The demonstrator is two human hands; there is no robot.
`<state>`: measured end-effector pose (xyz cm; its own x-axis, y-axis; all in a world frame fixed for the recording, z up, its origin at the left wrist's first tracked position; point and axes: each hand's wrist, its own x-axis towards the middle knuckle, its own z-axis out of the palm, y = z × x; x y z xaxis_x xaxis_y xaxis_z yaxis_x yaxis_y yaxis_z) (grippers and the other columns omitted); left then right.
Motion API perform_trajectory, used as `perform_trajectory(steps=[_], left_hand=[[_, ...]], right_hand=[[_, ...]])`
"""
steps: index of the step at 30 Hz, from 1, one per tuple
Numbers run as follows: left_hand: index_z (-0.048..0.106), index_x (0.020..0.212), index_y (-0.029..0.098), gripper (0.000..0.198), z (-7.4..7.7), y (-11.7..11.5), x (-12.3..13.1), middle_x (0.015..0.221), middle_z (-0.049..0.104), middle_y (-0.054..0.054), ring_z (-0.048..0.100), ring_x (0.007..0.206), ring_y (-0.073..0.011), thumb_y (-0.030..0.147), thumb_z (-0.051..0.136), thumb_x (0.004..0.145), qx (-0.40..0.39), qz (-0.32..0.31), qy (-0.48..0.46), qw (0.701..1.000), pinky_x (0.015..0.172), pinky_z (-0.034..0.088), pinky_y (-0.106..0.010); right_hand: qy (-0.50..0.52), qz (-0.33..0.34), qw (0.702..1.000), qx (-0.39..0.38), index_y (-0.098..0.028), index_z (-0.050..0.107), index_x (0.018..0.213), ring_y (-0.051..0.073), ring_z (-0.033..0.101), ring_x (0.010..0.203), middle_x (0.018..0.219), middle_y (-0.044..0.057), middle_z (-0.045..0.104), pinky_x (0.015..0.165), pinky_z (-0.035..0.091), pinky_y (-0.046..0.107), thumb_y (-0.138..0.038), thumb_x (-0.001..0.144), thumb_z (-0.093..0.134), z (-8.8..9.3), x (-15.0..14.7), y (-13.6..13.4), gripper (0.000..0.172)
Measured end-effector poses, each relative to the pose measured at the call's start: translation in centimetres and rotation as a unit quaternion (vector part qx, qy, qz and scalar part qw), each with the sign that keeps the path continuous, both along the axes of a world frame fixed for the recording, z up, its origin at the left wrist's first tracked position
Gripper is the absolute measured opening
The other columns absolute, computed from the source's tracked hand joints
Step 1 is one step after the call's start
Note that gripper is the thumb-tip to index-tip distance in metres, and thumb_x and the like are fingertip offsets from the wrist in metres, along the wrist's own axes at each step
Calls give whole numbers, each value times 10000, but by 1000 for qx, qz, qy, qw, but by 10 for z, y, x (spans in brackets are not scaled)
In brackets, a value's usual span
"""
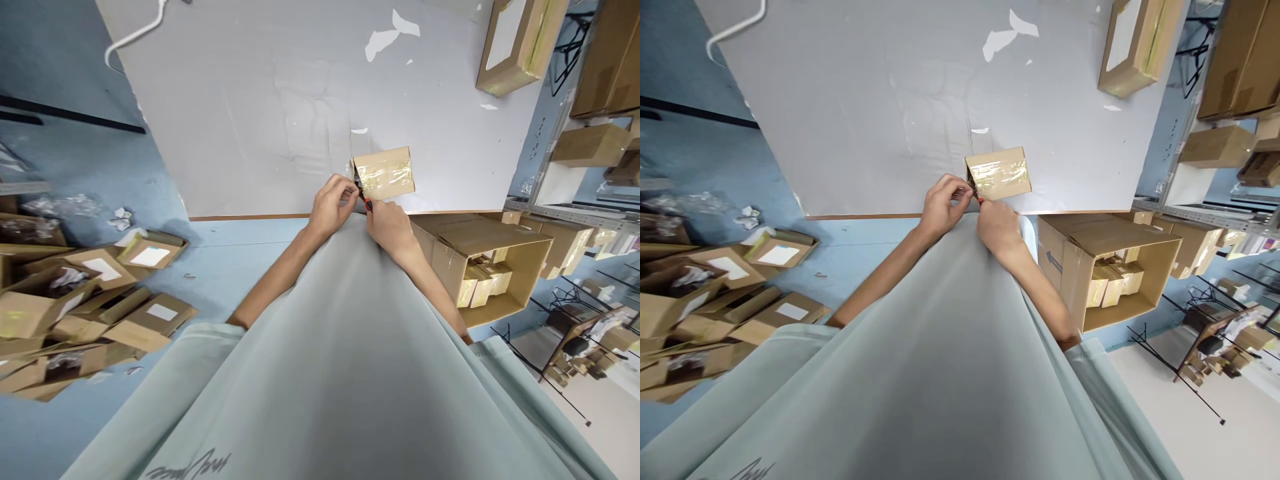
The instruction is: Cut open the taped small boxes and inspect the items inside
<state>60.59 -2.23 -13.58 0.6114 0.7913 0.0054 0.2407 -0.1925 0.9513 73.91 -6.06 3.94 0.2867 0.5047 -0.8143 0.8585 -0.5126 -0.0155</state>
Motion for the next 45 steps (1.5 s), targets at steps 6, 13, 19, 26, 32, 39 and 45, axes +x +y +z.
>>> perform_trajectory(steps=[6,13,19,26,32,39,45], left_hand=[[709,1210,246,288,11,4,-3,1157,770,-66,735,824,-174,520,665,1130,10,32,21,999,787,649,-332],[767,1243,283,292,37,24,49,1371,758,-134,701,1363,-361,523,741,1079,135,-42,54,988,1181,575,-569],[717,1508,281,772,29,27,95,1757,565,-160,357,1745,-522,676,932,880,137,-172,103,970,1447,192,-774],[708,1529,315,767,27,28,87,1810,528,-160,395,1728,-537,584,977,863,134,-186,137,964,1433,175,-819],[710,1525,338,730,24,29,90,1802,545,-135,418,1721,-515,574,957,880,136,-177,141,965,1429,201,-798],[740,1475,349,617,15,29,88,1792,565,-117,450,1703,-501,581,891,923,130,-159,123,971,1416,261,-765],[754,1416,341,577,14,29,88,1794,567,-115,452,1698,-500,633,855,929,113,-155,106,976,1409,255,-773]], right_hand=[[18,-65,995,79,-199,752,1487,368,813,1202,1285,176,872,1038,594,415,-297,1178,497,21,23,-30,413],[-55,-172,966,186,-224,687,1593,398,822,1172,1255,166,886,1035,597,461,-343,1168,455,-1,73,-61,498],[-48,-164,966,192,-219,612,1672,393,811,1229,1348,174,862,1062,586,461,-320,1186,389,-10,91,-56,544],[-9,-138,974,178,-198,550,1711,395,798,1240,1370,192,848,1075,583,485,-301,1188,365,-27,105,-39,564],[-18,-111,982,149,-170,529,1711,394,792,1260,1359,208,841,1096,578,499,-282,1197,389,-26,109,-28,544],[-48,-82,989,112,-113,459,1736,377,801,1249,1377,263,821,1088,605,483,-276,1198,380,-22,92,-21,568],[-74,-100,985,116,-99,423,1761,376,809,1241,1360,267,827,1069,627,486,-276,1192,358,-27,87,-21,600]])
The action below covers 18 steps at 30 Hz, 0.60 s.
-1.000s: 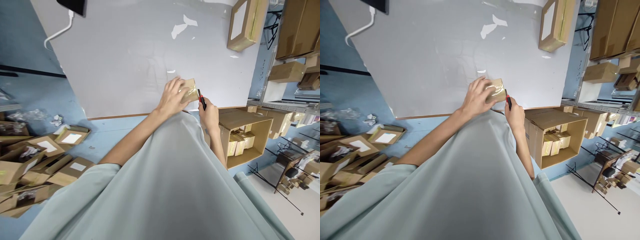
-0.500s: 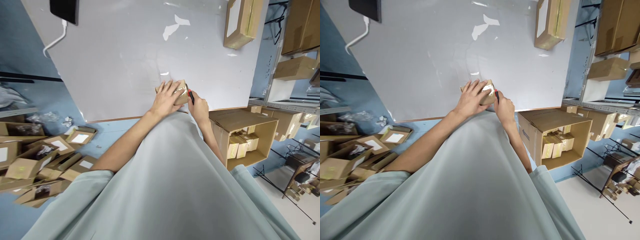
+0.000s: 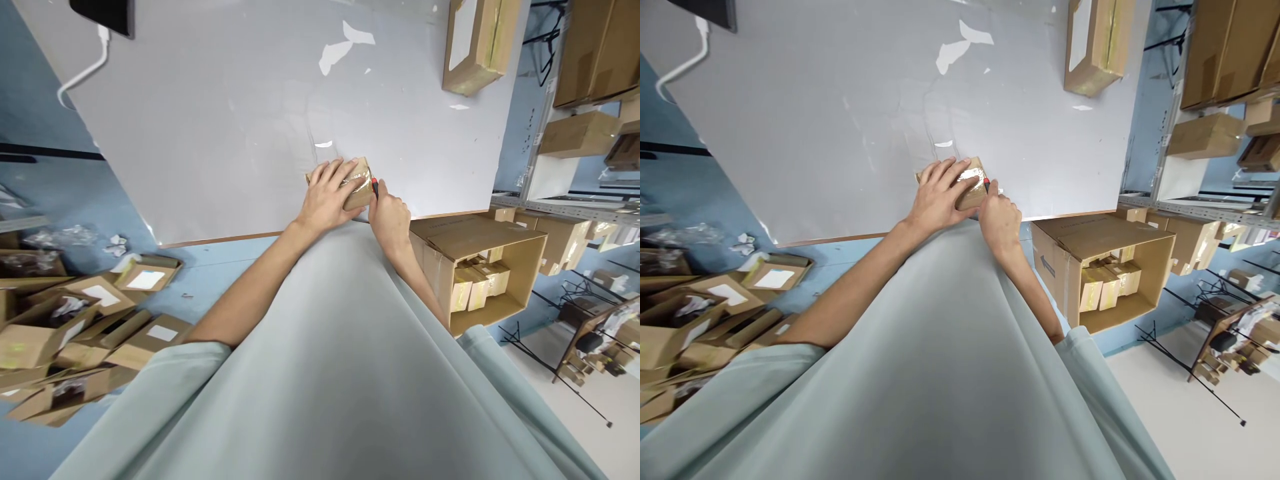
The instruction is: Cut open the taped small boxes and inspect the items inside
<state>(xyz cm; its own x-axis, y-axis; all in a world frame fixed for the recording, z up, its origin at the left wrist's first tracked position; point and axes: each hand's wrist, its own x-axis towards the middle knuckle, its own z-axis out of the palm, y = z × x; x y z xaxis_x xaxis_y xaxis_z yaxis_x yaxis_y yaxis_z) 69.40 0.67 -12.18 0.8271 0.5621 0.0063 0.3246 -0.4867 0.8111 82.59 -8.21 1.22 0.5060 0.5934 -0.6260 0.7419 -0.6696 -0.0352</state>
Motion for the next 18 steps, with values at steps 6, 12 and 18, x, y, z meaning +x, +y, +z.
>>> perform_trajectory(steps=[6,12,18], left_hand=[[748,1443,339,567,-3,-2,3,1777,584,-117,459,1696,-491,601,832,947,-8,7,-20,1000,1405,270,-772],[732,1484,346,556,-5,-3,5,1788,574,-117,467,1688,-478,550,817,974,5,6,-31,999,1387,298,-762],[712,1517,349,596,-3,-7,4,1769,591,-131,475,1684,-469,567,825,974,-1,-4,-36,999,1383,317,-748]], right_hand=[[-15,-1,1000,-7,-82,410,1763,399,808,1261,1349,301,816,1067,634,507,-350,1201,409,1,-7,7,623],[-39,-9,999,-18,-86,502,1683,374,804,1289,1383,304,796,1070,626,457,-266,1218,367,8,-14,20,517],[-50,-29,998,-36,-95,614,1557,352,814,1272,1361,290,802,1046,625,423,-176,1191,363,17,-19,25,451]])
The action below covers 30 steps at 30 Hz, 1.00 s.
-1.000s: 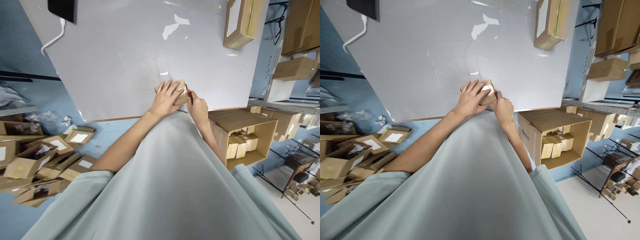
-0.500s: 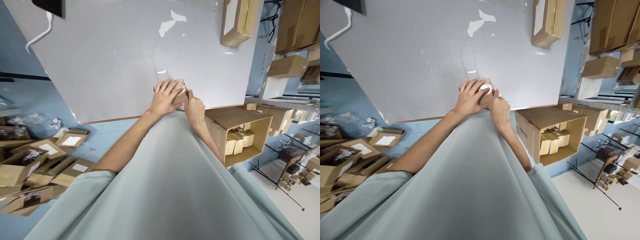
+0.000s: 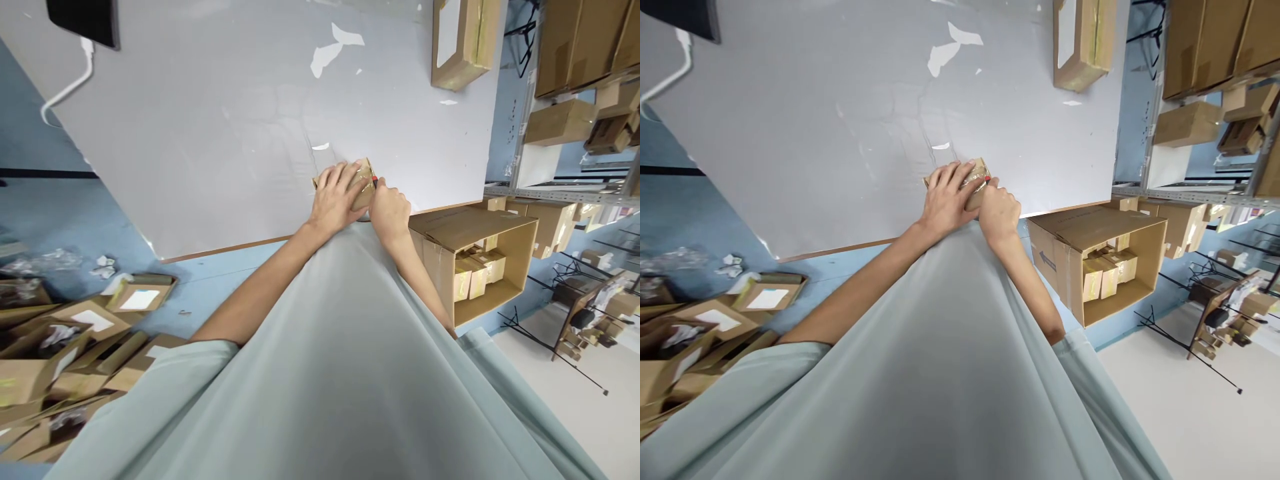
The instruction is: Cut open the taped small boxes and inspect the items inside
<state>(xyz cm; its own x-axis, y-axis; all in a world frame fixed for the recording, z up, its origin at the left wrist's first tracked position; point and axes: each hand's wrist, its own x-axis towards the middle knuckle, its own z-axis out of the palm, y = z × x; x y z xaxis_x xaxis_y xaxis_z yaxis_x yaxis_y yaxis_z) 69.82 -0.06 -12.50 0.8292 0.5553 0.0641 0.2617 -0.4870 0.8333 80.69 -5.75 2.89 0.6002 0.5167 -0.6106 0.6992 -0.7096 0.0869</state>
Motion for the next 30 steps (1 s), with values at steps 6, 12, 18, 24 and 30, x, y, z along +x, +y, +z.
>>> perform_trajectory(steps=[6,12,18,24,30], left_hand=[[707,1516,348,601,-3,2,4,1772,588,-133,481,1675,-483,607,805,983,2,-1,-10,1000,1372,327,-747],[720,1507,330,597,-3,4,5,1783,574,-139,478,1675,-483,612,802,986,-5,-10,-8,1000,1376,320,-736],[743,1476,321,573,-3,4,5,1760,601,-134,496,1657,-473,584,820,974,-12,-38,-8,999,1375,339,-711],[724,1516,335,577,-4,4,5,1802,554,-129,476,1674,-468,518,823,979,8,-48,12,999,1372,329,-716],[702,1555,328,606,-3,4,5,1834,514,-129,453,1689,-460,520,814,991,34,-52,38,997,1379,314,-705]], right_hand=[[-9,-16,1000,13,-112,630,1533,381,813,1245,1334,295,810,1030,629,463,-273,1199,392,-7,1,-1,441],[-19,-23,1000,7,-110,622,1555,372,807,1274,1363,289,802,1055,610,454,-255,1224,398,-8,0,-4,425],[-19,-38,999,-17,-133,634,1551,361,802,1270,1366,269,803,1046,600,437,-184,1202,378,-4,1,-10,435],[-17,-33,999,-16,-144,651,1531,355,793,1267,1371,255,800,1057,595,426,-230,1215,439,0,2,-12,390],[-24,-31,999,-7,-129,669,1495,355,799,1258,1360,261,801,1048,604,431,-206,1206,412,-5,3,-14,394]])
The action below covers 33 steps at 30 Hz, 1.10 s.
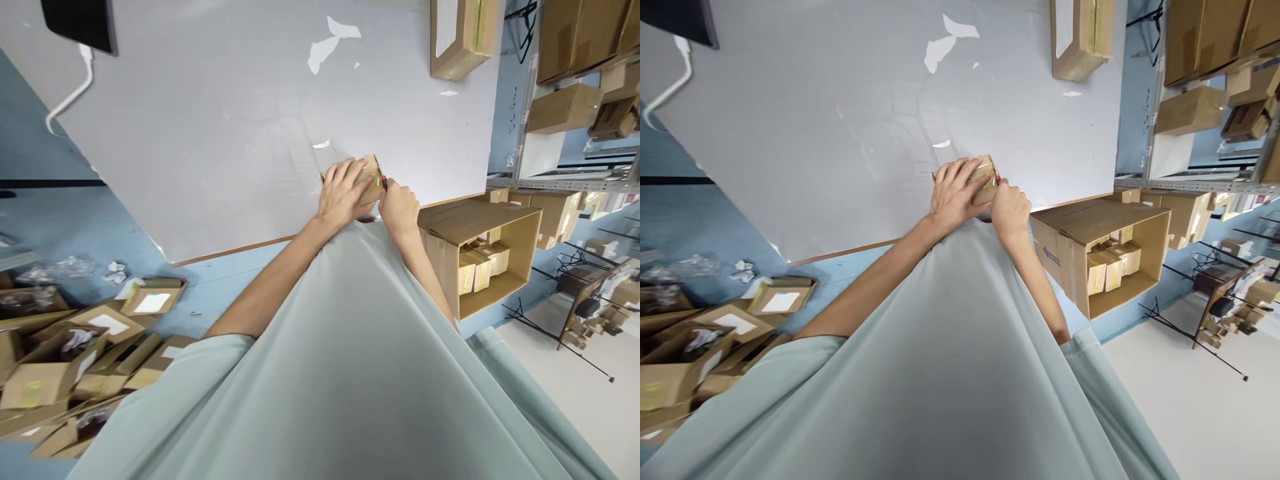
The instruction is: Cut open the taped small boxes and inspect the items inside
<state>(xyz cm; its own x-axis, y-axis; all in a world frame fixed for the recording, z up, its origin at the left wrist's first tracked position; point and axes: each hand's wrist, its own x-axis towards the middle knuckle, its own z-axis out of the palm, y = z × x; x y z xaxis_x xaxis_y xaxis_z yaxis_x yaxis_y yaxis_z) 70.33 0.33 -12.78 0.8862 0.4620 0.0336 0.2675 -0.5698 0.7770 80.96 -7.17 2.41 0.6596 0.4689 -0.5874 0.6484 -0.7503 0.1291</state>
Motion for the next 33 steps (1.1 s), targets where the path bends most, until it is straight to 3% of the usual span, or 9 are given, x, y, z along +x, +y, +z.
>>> perform_trajectory(steps=[11,16,26,33], left_hand=[[713,1536,368,627,-5,1,2,1825,532,-99,455,1689,-454,489,872,941,-5,20,-1,1000,1370,327,-711],[733,1505,371,635,-3,1,-1,1812,550,-92,492,1661,-465,467,903,901,-3,11,3,1000,1359,342,-734],[728,1516,374,659,-2,0,-5,1800,565,-106,488,1664,-472,586,887,913,4,10,17,1000,1348,350,-741],[683,1580,385,700,-8,1,-6,1844,510,-103,446,1702,-474,607,848,937,19,19,35,999,1360,319,-727]], right_hand=[[0,-16,1000,15,-126,665,1489,359,812,1240,1327,255,811,1035,625,441,-200,1210,395,-11,2,-7,395],[19,-24,1000,5,-145,662,1516,360,834,1169,1257,245,830,997,647,446,-214,1202,432,-8,0,-20,396],[50,-28,998,0,-113,659,1502,357,846,1178,1254,268,834,982,656,429,-187,1204,377,-6,0,-27,417],[73,-37,996,31,-95,684,1492,364,827,1255,1340,271,818,1049,645,451,-114,1183,411,-23,19,-23,413]])
